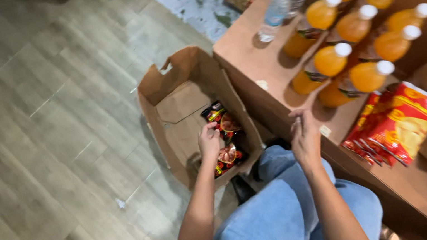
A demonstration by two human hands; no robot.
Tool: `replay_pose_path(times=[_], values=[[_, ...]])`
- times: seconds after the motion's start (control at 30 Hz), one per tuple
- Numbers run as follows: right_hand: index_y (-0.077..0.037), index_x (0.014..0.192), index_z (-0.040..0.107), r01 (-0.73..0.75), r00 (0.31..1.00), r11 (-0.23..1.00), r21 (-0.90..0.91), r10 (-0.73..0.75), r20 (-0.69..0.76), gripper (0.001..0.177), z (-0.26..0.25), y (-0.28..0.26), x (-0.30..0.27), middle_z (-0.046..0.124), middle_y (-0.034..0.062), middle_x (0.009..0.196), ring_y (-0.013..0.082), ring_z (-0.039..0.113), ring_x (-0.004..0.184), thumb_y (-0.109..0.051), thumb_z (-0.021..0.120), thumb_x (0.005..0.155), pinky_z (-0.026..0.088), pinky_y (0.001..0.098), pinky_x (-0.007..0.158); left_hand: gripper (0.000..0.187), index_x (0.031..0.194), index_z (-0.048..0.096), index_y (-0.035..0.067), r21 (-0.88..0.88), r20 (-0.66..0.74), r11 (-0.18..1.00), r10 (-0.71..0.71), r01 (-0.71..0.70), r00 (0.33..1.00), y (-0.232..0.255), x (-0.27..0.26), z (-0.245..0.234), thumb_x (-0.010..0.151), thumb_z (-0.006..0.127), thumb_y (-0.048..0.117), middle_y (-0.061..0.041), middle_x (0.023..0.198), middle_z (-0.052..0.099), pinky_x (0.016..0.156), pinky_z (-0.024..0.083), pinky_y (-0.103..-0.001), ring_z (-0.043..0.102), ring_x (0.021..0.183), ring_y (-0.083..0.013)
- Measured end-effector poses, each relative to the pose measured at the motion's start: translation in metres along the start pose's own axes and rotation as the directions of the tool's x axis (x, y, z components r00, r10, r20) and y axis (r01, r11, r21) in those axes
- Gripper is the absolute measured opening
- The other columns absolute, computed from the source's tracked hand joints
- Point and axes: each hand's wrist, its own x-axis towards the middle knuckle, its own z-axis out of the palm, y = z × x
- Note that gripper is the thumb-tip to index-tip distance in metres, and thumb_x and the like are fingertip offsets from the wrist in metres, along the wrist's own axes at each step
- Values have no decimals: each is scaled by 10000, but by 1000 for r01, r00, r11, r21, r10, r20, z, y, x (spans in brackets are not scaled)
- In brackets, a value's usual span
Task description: The person sits on the floor and repeatedly picks up snack packets from a cardboard box, then places them onto a nearby display shelf. The person handles both black and orange snack packets, arranging them in neat rows alongside bottles of juice.
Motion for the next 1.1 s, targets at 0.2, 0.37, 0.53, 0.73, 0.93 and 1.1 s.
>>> replay_pose_path(times=[0.2,0.37,0.53,0.73,0.93,1.1], values=[[-40,1274,554,-28,973,999,-21,33,229,291,40,-15,8,674,177,916,387,693,807,14,480,998,548,529,811,383,1210,685,67,-184,-88,968,-190,172,978,-55,37,26,837,630,2,-237,1149,665,948,561,-462,682,1083,-418],[-66,1256,562,-131,920,988,-79,151,361,250,52,10,15,764,148,811,291,700,573,-176,399,1102,562,443,619,347,1147,712,77,-35,-130,940,-341,340,931,-99,30,43,804,665,106,-219,1084,713,930,572,-457,700,1057,-358],[-81,992,670,-246,849,969,-14,223,478,293,54,15,22,667,51,616,125,508,398,-246,436,1052,420,282,423,336,637,463,151,-390,-158,795,-555,465,817,-124,50,75,714,758,10,-9,584,473,414,390,-348,490,510,-166],[-103,923,735,-219,733,973,-72,212,646,369,63,21,19,496,22,528,125,487,534,-336,471,1033,418,284,600,578,1386,504,-19,-470,-137,676,-692,568,709,-154,69,105,884,771,86,-141,1053,517,458,527,-299,615,591,-173],[-86,1204,670,-402,787,901,161,250,563,327,69,11,19,555,13,680,92,425,490,-267,442,1055,375,235,473,419,1154,758,402,496,-225,597,-612,630,758,-185,90,121,883,564,655,-102,1095,735,981,499,-465,698,1068,-348],[-39,972,636,-560,734,802,209,363,573,369,63,-21,25,567,92,514,146,444,410,-335,429,1047,387,264,437,964,1387,361,44,293,-300,609,-674,737,675,-189,99,132,730,833,569,-181,1424,328,1050,451,-553,471,1296,-436]])
